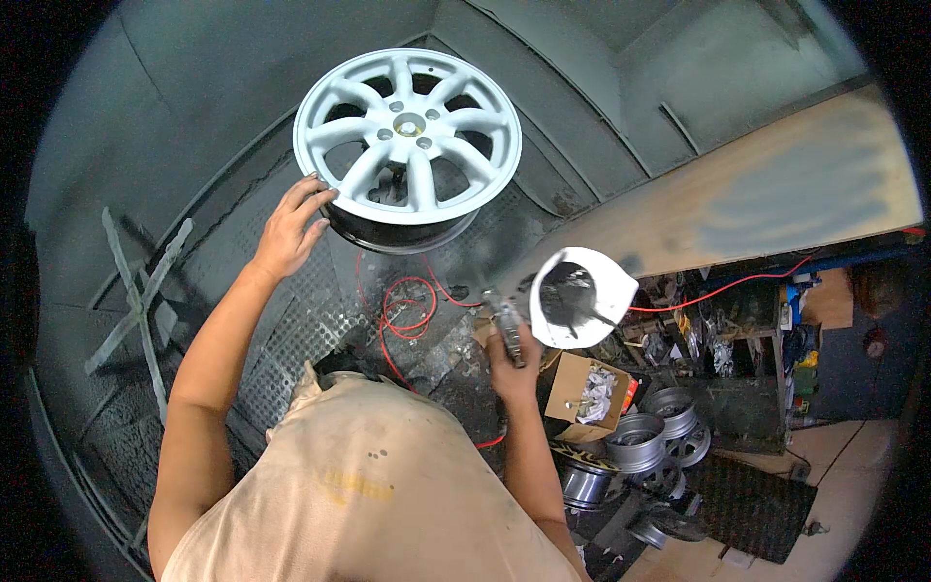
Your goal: Painting a car wheel rim with a spray gun inside a paint booth environment.
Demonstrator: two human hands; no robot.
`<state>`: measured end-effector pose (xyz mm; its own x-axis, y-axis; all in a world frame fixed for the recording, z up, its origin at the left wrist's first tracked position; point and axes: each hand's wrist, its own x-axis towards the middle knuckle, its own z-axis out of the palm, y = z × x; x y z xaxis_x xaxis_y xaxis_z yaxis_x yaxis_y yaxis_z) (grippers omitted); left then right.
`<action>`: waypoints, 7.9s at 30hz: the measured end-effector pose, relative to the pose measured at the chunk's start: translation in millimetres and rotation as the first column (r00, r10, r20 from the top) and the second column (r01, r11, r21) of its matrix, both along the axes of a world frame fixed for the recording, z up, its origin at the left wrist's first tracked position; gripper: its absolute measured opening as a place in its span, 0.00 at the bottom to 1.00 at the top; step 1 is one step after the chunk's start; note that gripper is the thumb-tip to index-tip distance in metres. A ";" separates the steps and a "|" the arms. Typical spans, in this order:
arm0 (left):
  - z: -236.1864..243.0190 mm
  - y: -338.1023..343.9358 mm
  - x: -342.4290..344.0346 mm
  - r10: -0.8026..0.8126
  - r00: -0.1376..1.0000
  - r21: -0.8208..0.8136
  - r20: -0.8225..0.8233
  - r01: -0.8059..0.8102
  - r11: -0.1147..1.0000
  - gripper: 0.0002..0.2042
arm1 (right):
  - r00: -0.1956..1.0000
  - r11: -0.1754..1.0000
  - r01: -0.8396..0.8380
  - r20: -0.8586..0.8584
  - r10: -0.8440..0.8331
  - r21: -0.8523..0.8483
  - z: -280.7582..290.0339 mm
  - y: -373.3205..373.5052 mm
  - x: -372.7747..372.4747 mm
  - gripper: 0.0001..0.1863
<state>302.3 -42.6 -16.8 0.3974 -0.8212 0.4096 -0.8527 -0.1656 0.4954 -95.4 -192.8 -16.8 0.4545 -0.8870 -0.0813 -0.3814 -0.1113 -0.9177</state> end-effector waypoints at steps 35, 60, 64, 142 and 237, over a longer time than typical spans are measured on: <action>3.6 -18.6 -2.6 0.041 0.988 -0.061 0.152 -0.032 0.998 0.18 | 0.956 0.887 -0.281 0.188 0.225 0.367 11.2 35.5 19.5 0.27; -8.6 -13.7 24.3 -0.058 0.998 -0.137 -0.023 0.055 0.989 0.17 | 0.973 0.951 -0.227 0.013 0.230 0.207 -14.5 13.4 -7.5 0.27; -8.5 -12.9 24.0 -0.062 0.998 -0.107 -0.031 0.059 0.993 0.17 | 0.999 1.000 -0.017 -0.036 0.017 -0.010 -14.7 -25.0 -32.3 0.21; -6.1 -9.9 19.4 0.035 0.999 -0.060 0.025 -0.034 0.998 0.20 | 0.952 0.904 -0.288 0.195 0.235 0.317 31.4 34.9 34.7 0.21; 2.1 -45.8 31.3 -0.093 0.996 -0.084 -0.001 0.093 0.992 0.17 | 0.998 0.896 -0.066 -0.007 0.070 -0.440 55.2 -47.2 5.8 0.22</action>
<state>333.6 -88.3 -14.6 0.3232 -0.8174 0.4769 -0.8598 -0.0431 0.5089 -89.7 -239.9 38.4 0.5137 -0.7984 0.3140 -0.3502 -0.5293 -0.7728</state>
